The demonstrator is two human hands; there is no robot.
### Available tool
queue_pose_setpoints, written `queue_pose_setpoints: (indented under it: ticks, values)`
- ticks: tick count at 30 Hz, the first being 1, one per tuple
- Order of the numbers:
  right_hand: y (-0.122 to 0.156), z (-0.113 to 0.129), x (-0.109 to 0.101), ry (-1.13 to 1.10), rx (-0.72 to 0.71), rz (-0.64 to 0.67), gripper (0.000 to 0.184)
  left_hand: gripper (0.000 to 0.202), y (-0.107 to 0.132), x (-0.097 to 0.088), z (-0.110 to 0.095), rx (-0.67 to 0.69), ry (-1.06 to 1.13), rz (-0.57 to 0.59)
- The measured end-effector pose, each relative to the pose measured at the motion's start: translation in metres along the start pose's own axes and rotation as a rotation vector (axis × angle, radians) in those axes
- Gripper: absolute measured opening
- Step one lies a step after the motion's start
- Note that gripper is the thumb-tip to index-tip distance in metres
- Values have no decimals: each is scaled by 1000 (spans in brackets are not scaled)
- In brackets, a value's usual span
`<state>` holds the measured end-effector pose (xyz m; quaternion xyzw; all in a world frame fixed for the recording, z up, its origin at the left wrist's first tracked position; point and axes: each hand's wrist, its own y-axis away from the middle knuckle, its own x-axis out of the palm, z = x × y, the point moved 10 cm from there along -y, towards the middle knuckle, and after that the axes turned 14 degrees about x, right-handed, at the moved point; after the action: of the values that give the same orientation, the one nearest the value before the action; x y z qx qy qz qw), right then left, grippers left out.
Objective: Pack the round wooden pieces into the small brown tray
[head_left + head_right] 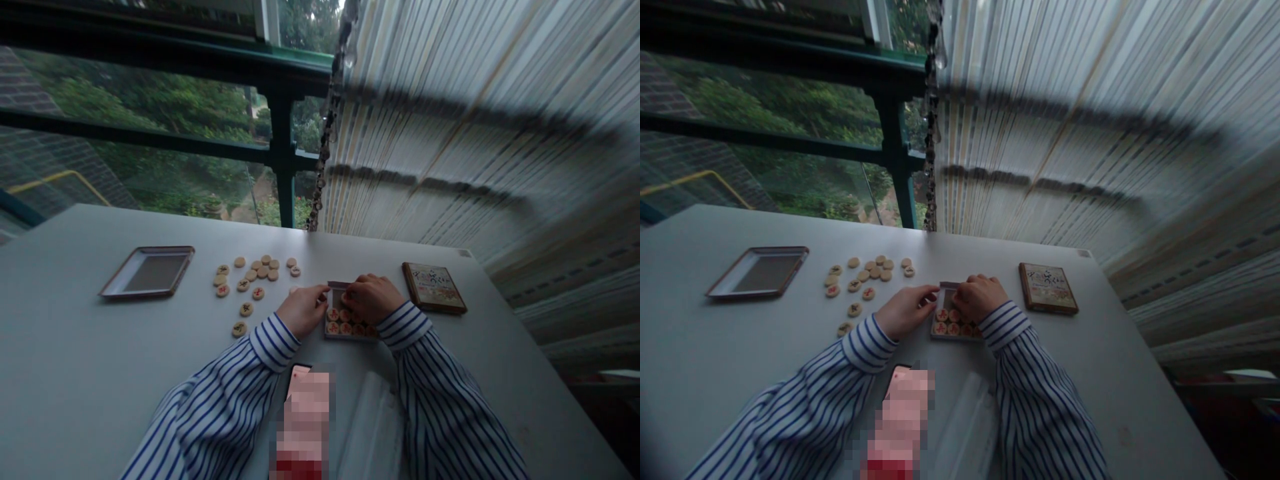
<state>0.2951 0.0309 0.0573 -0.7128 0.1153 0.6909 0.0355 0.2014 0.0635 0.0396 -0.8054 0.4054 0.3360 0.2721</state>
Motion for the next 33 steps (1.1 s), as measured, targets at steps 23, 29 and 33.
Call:
queue_pose_setpoints:
  ticks: [23,29,33]
  values:
    - [-2,2,11,-19,-1,65,31,38,1,1,-3,3,2,3]
    - [-1,2,7,-25,-9,59,30,38,1,1,-3,-2,6,13]
    - [0,1,7,-16,-3,76,30,38,1,1,-2,1,7,9]
